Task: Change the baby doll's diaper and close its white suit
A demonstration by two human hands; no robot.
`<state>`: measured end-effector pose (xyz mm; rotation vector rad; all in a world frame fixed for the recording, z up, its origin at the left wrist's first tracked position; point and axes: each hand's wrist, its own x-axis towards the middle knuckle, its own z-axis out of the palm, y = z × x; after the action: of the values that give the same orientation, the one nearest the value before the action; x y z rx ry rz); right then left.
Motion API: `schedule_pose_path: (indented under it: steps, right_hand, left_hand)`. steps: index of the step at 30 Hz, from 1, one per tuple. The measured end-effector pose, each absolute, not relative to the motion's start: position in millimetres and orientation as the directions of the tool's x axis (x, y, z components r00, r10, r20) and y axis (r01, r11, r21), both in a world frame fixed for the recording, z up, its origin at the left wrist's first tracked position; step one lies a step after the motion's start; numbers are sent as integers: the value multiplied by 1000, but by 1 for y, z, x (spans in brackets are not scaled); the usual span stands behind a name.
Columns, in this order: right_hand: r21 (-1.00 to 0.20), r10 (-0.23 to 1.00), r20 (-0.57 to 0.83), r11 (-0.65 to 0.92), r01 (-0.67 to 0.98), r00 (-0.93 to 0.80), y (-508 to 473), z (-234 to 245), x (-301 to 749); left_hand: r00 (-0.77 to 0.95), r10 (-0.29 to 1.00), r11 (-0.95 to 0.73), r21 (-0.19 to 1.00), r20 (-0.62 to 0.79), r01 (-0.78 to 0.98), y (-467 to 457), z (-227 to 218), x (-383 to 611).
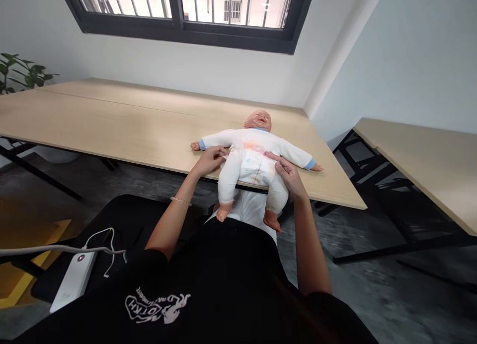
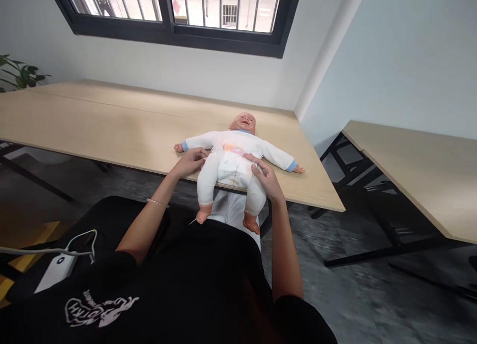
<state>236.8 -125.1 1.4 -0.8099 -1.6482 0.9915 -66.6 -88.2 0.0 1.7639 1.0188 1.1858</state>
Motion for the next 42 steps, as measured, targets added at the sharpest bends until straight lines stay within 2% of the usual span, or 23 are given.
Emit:
schedule_pose_path:
  steps: [6, 12, 22, 28, 34, 36, 38, 40, 42]
  right_hand:
    - [-898, 869, 414, 438, 31, -270, -126, 2, 236]
    - [-899, 871, 419, 438, 20, -256, -127, 4, 235]
    - [-901, 871, 416, 434, 15, -262, -125, 1, 237]
    - [-892, 861, 435, 453, 8, -265, -123, -1, 237]
    - [-898, 864, 426, 440, -10, -268, -123, -1, 237]
    - [-898, 864, 425, 439, -9, -268, -123, -1, 238]
    - [-898, 864, 426, 440, -7, -268, -123, -1, 238]
    - [-899, 866, 422, 439, 2, -269, -124, -1, 238]
    - [-902, 870, 412, 431, 14, -269, -124, 0, 237]
  left_hand:
    - [372, 907, -247, 965, 199, 85, -85, 3, -68]
    - [378, 905, -188, 980, 196, -58, -89, 6, -73]
    - [215, 970, -66, 970, 117, -233, -83, -1, -79]
    - [67, 993, -75, 955, 98, -286, -81, -3, -79]
    - [14, 991, -121, 938, 133, -324, -80, -3, -80]
    - [-5, 987, -155, 939, 162, -305, -77, -7, -81]
    - [-23, 979, -203, 958, 202, -201, -74, -11, -80]
    - [-3, 964, -267, 963, 268, 15, -71, -15, -76]
    - [96, 943, -332, 891, 318, 311, -71, -15, -69]
